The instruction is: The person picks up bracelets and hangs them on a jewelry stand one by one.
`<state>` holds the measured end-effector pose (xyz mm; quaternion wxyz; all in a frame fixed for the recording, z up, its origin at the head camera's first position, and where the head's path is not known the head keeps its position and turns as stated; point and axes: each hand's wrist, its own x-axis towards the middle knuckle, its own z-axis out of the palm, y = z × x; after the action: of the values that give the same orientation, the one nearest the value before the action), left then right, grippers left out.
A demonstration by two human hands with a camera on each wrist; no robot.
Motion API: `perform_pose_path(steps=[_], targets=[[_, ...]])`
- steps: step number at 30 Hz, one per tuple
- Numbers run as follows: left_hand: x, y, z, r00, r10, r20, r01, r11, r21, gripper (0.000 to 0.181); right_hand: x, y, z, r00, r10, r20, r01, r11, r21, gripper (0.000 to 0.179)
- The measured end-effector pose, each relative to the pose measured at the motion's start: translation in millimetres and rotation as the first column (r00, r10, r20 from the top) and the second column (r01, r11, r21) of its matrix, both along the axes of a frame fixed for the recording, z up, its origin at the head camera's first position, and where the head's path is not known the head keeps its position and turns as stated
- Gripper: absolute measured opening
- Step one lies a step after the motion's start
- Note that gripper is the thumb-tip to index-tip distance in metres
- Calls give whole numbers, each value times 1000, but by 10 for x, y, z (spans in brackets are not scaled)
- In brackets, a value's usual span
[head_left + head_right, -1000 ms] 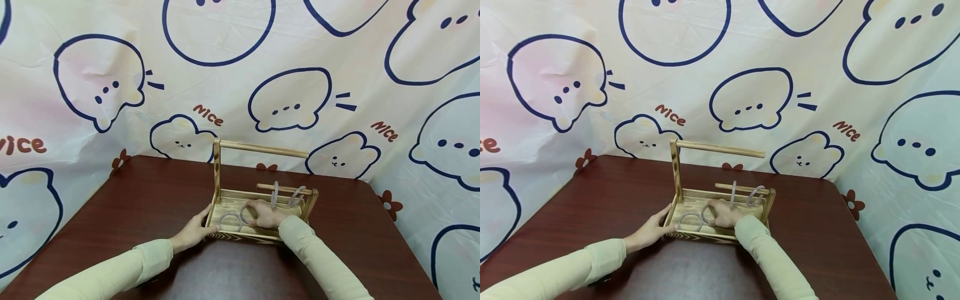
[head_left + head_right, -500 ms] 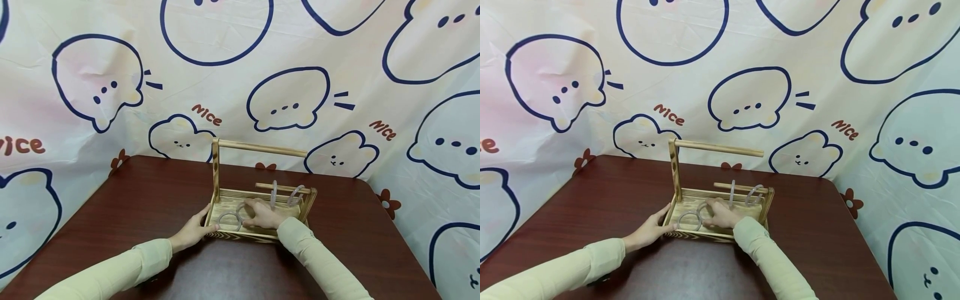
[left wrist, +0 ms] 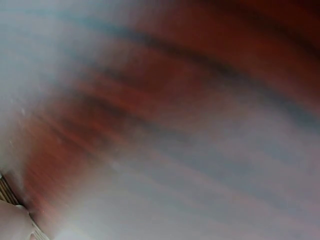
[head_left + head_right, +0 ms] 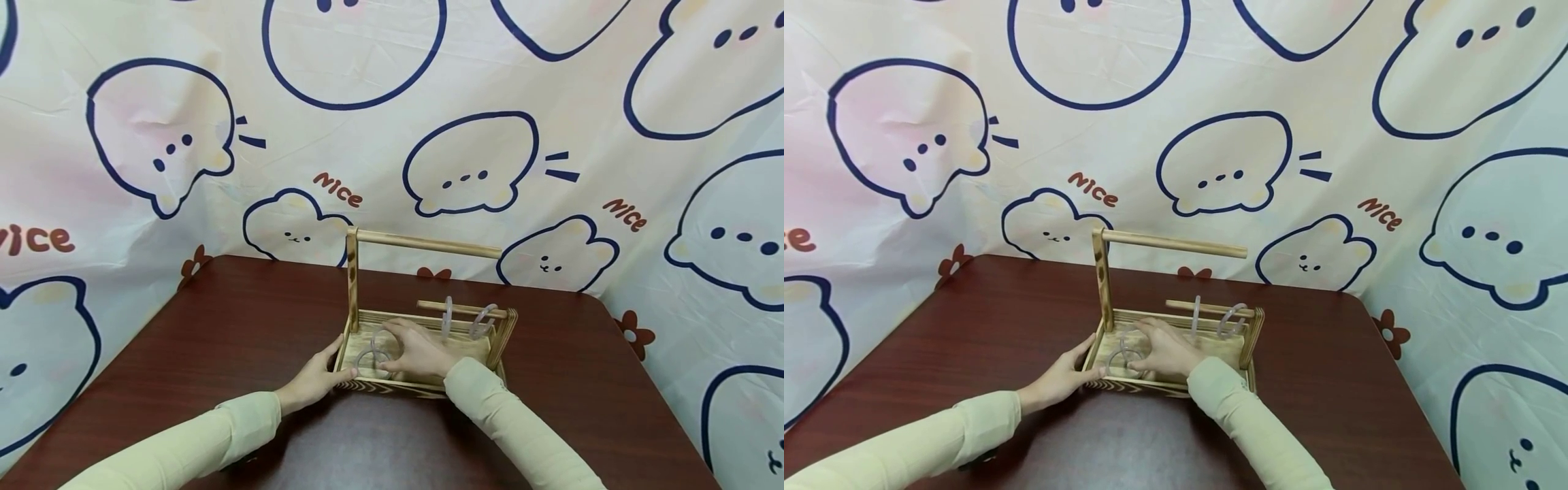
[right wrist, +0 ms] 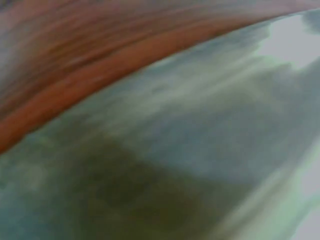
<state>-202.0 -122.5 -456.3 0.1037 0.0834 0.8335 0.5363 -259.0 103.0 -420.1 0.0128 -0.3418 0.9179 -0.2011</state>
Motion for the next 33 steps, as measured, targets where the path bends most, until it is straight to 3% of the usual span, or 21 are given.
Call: perform_pose_path(steps=[7, 20, 29, 33], targets=[[-3, 0, -5, 1000, -4, 2, 4, 1000, 4, 82, 80, -88, 114, 1000, 11, 2, -11, 1000, 5, 82], [8, -3, 14, 999, -23, 22, 22, 1000, 15, 82, 167, -102, 190, 997, 49, -62, -53, 997, -60, 76], [9, -3, 19, 1000, -22, 17, 22, 1000, 12, 81, 217, -100, 302, 998, 45, -47, -49, 994, -96, 77], [10, -1, 19, 1000, -18, 10, 18, 1000, 11, 81, 229, -90, 325, 999, 38, 0, -37, 983, -181, 78]])
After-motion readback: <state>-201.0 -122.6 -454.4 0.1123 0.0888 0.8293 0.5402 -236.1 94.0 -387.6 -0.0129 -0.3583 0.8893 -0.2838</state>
